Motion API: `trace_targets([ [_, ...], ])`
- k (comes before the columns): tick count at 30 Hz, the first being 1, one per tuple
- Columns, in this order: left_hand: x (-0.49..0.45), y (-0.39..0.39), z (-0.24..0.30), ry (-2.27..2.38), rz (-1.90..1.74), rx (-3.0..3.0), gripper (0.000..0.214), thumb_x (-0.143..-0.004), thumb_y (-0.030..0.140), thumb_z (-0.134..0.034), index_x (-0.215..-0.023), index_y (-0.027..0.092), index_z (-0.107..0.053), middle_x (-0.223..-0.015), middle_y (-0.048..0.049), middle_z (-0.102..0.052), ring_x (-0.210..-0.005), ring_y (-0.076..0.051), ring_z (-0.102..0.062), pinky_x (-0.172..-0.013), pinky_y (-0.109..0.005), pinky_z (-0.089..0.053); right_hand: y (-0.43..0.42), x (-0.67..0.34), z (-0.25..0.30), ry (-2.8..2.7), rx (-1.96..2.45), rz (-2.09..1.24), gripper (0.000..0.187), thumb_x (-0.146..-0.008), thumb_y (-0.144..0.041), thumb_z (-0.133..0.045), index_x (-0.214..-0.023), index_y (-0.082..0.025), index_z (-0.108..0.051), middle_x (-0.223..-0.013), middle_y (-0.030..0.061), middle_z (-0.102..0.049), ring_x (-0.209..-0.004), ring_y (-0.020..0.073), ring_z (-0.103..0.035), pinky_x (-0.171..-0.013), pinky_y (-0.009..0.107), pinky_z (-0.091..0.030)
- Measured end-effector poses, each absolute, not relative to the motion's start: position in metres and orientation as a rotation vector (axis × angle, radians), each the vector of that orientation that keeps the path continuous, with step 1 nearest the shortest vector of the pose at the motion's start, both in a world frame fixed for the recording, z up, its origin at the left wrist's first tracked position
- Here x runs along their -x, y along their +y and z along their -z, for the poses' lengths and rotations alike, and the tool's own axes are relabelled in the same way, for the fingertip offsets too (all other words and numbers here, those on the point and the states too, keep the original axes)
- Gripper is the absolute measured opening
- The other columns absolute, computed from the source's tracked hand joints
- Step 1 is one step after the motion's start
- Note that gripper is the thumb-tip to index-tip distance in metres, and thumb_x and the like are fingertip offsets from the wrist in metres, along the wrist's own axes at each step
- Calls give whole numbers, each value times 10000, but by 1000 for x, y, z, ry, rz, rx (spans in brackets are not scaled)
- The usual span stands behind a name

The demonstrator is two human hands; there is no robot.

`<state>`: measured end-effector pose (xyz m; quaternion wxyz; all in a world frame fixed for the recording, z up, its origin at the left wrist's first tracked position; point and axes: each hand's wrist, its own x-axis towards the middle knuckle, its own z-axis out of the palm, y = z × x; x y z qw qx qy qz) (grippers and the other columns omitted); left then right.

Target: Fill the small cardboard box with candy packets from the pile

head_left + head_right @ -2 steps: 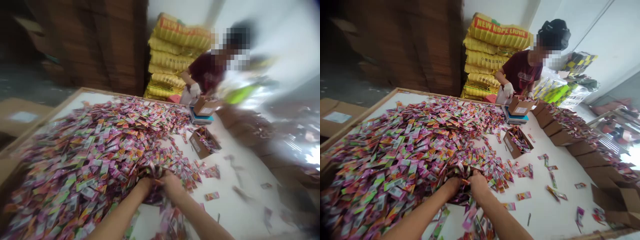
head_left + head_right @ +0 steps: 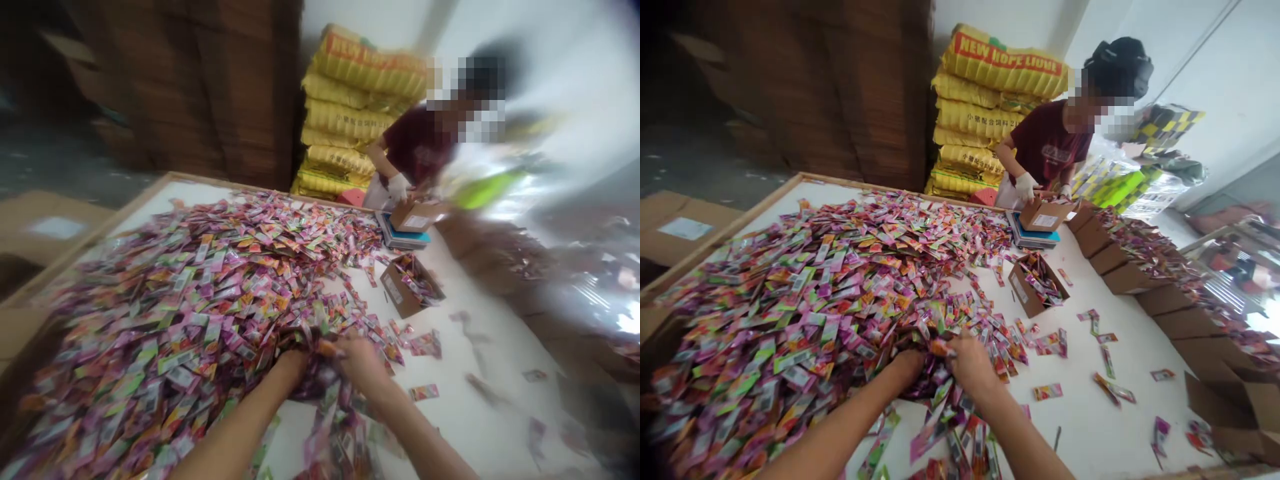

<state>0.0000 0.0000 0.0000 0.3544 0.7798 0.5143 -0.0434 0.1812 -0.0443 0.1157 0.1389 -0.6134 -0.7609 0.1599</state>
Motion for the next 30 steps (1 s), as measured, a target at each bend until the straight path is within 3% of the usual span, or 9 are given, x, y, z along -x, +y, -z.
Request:
trace_targets([
  [3,5,0,-8,1329,131,-1982,167,-833,265,-706,-947,144,-714,-1045,-110,-739,-1049,-256,-671,-1003,-474,-493,-33,-196,-178,-2016,1767,-382,464,-859,-219,-641,-1321,-262,-632,-1254,104,-629,-1135,261,-619,-971,384,-511],
  [5,15,-1,-22,1266,91,-1965,125,-725,244,-753,-824,170,-738,-912,-96,-765,-931,-267,-698,-913,-406,-530,-30,-185,-194,-1974,1850,-286,865,-807,-379,-746,-1555,-250,-332,-1554,170,-376,-1417,373,-381,-1120,540,-390],
  [7,34,-4,-41,1193,4,-1968,170,-686,243,-717,-844,201,-764,-900,-77,-781,-889,-265,-704,-863,-349,-534,-40,-160,-179,-2140,1901,-349,1169,-670,-499,-846,-1598,-218,-194,-1634,208,-210,-1494,448,-186,-1166,663,-251],
  [10,81,-9,-56,1227,-357,-1810,348,-814,363,-576,-1080,212,-744,-1085,-63,-773,-965,-247,-702,-895,-325,-532,-69,-121,-111,-2605,1840,-613,1312,-476,-436,-946,-1577,-206,-271,-1639,241,-168,-1482,527,-127,-1123,778,-159],
  [12,115,-14,-40,1412,-740,-1448,427,-826,510,-584,-1079,200,-733,-1060,-65,-775,-966,-262,-709,-901,-351,-546,-86,-115,-55,-2687,1884,-593,1183,-528,-218,-912,-1555,-292,-327,-1665,179,-62,-1473,551,-118,-1069,796,-260],
  [15,137,-26,24,1668,-1154,-743,474,-628,580,-777,-915,206,-733,-915,-54,-784,-923,-304,-721,-846,-391,-578,-102,-149,10,-2594,1780,-553,997,-654,-7,-697,-1517,-390,-378,-1670,76,-105,-1464,463,-277,-1062,626,-446],
  [20,62,-38,113,1110,-1086,-72,568,-634,623,-801,-994,193,-708,-947,-100,-777,-887,-315,-737,-773,-406,-590,-121,-250,54,-2422,1386,-429,895,-657,-73,-719,-1464,-379,-483,-1652,52,-192,-1435,368,-389,-1079,466,-482],
  [26,-99,47,43,801,-968,-67,519,-934,587,-450,-998,117,-663,-836,-131,-755,-809,-268,-726,-770,-407,-576,-96,-326,-6,-2012,1563,-180,683,-862,-117,-554,-1498,-341,-445,-1645,54,-260,-1406,269,-458,-1089,363,-488],
  [30,-211,126,-8,672,-1009,-287,663,-909,706,-371,-1125,139,-636,-973,-129,-733,-924,-248,-697,-836,-379,-548,-3,-363,-85,-1804,1976,-64,544,-917,-141,-498,-1450,-249,-509,-1607,137,-314,-1328,298,-545,-1066,402,-506],
])
